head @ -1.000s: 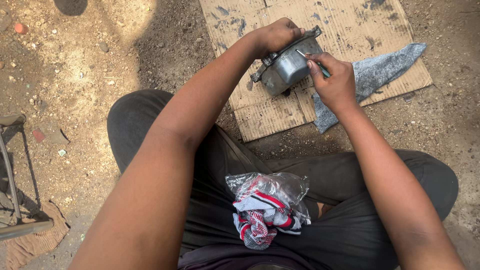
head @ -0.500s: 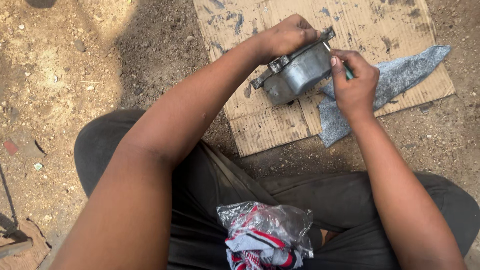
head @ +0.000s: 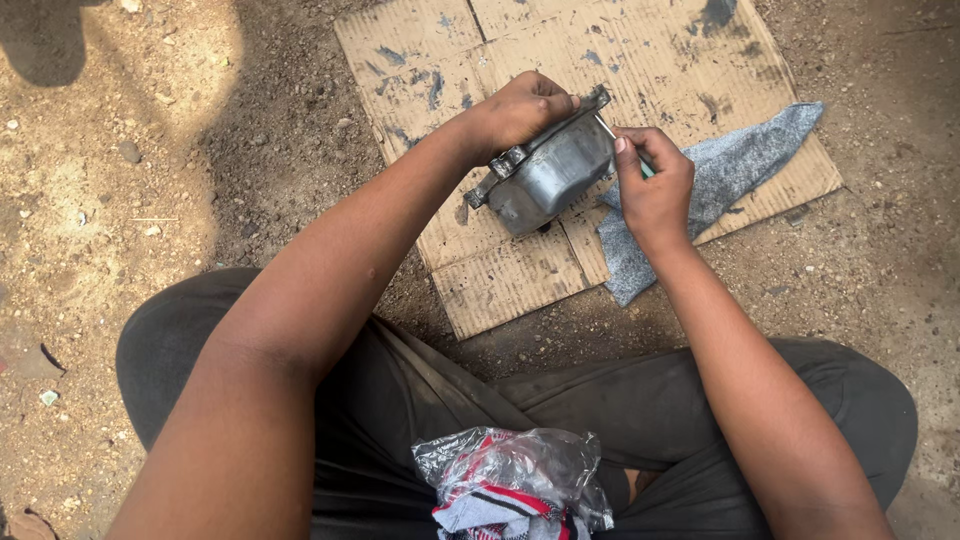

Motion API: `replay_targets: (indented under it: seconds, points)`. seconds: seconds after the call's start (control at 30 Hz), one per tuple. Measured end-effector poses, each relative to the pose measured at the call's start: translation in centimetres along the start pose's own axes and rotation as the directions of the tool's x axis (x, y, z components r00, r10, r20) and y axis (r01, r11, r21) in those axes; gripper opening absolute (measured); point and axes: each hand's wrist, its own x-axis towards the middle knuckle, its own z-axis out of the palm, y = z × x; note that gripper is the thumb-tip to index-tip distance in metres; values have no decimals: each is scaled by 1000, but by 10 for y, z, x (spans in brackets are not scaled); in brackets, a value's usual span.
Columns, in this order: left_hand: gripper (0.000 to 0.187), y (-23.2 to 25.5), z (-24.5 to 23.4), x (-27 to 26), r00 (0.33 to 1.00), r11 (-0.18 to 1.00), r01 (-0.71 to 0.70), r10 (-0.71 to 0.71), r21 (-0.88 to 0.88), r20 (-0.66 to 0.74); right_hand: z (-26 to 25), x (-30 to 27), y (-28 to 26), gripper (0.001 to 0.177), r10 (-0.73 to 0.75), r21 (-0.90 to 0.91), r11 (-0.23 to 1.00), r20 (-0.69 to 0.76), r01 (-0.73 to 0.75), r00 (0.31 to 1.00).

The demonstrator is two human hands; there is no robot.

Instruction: The person wipes the inside and outside of a metal motorcycle casing with a cloth, then uses a small tool to scrape the edges of the casing.

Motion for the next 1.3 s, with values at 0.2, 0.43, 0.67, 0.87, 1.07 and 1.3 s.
replay_targets:
  seconds: [0.2,0.43,0.67,0.87,1.07,1.3]
  points:
    - [60,5,-3,-6,999,999,26,-25,-31,38,3,-11,-33,16,-135,-85,986,124,146,983]
    - [57,5,-2,-6,999,1000,30,-29,9,-42,-5,17,-2,17,147,-22,989,36,-146,988]
    - [52,9,-1,0,999,1000,-19,20,-22,43,0,5,-10,18,244,88,964,69,-249,967]
    - [52,10,-2,-5,1000,1000,-10,10,-22,17,3,-1,-17,14,281,64,955,122,-290,952]
    - [55,10,0,-16,991,991,134,-134,-23,8,-12,15,-2,15,282,150,941,153,-304,947]
    - [51,7,-4,-3,998,999,-16,18,-29,63,-3,8,2,15,197,114,971,110,-209,974]
